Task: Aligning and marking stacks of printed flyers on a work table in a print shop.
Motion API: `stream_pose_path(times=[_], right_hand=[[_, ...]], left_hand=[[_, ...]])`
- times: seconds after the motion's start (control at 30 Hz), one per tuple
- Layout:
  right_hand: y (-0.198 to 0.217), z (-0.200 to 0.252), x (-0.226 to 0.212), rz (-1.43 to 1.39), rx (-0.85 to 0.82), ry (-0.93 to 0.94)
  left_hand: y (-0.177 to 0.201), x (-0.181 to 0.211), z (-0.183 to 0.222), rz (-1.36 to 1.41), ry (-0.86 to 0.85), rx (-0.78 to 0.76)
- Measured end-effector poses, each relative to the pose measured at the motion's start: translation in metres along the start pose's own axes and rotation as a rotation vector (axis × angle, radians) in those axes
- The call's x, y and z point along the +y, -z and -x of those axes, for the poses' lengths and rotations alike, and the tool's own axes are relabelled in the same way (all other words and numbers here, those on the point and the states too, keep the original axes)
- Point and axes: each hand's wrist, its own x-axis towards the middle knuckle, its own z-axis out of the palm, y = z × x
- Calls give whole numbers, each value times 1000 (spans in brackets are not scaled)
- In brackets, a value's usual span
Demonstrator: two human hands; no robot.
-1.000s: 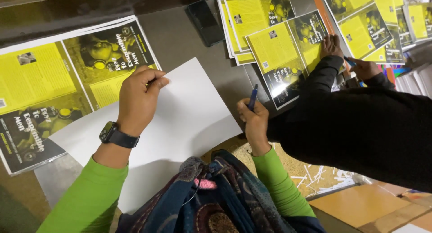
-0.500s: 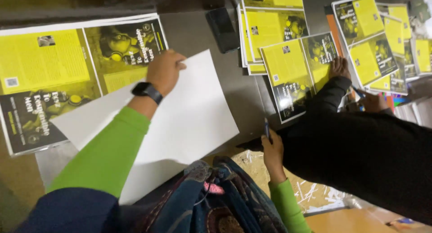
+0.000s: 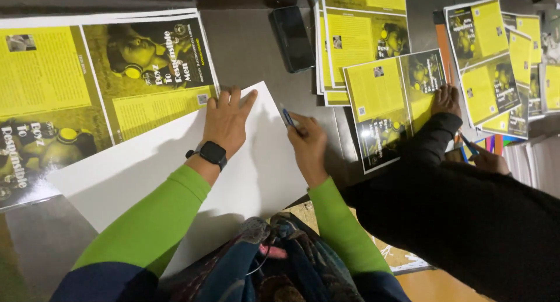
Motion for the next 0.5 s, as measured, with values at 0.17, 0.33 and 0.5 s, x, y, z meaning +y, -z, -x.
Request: stream_pose_path(times=[0.17,0.33,0.5], right_hand=[[-30,-38,-8,201,-79,71],[-35,-51,-21,181,-145,83],[-30,-51,-25,210,-181,63]], left_hand=[[1,-2,4,-67,-60,57],[-3,-3,2,-46,-53,92],[-5,-2,3,-66,-65,126]])
